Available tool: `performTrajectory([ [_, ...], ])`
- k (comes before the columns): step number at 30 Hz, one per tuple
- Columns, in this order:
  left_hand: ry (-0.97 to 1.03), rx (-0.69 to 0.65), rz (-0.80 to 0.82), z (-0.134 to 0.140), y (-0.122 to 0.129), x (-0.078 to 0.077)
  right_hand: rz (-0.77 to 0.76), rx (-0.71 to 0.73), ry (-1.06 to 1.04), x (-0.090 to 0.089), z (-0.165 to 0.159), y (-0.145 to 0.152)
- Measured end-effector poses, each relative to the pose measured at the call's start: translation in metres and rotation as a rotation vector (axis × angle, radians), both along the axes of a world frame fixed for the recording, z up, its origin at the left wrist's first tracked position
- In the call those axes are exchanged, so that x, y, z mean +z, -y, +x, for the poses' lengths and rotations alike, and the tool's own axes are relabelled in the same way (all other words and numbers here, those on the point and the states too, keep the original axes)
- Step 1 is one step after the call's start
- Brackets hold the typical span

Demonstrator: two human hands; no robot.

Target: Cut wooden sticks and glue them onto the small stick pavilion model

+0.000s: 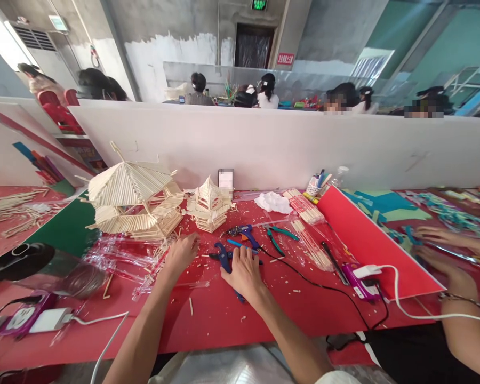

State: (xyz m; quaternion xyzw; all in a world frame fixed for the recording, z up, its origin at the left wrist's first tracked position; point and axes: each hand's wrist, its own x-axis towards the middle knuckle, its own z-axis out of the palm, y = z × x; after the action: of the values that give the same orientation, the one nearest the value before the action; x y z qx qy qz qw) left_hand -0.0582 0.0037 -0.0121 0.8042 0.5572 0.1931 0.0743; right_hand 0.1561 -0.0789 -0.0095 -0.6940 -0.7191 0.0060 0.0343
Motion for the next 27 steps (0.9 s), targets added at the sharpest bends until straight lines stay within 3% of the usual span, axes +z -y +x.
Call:
performTrajectory([
  [7, 0.009, -0.051, 0.060, -0.002, -0.003, -0.007, 0.005, 0.032, 0.005, -0.002, 0.000, 0.004],
  [13, 0.024, -0.062, 0.055, 0.000, -0.006, -0.009, 0.116, 0.036, -0.146, 0.006, 0.039, -0.028],
  [19, 0.066, -0.033, 0.055, 0.002, -0.008, -0.009, -0.020, -0.082, -0.137, -0.002, 0.081, -0.077],
  [27, 0.126, -0.043, -0.001, -0.002, -0.010, -0.007, -0.135, -0.134, -0.270, -0.013, 0.093, -0.087],
])
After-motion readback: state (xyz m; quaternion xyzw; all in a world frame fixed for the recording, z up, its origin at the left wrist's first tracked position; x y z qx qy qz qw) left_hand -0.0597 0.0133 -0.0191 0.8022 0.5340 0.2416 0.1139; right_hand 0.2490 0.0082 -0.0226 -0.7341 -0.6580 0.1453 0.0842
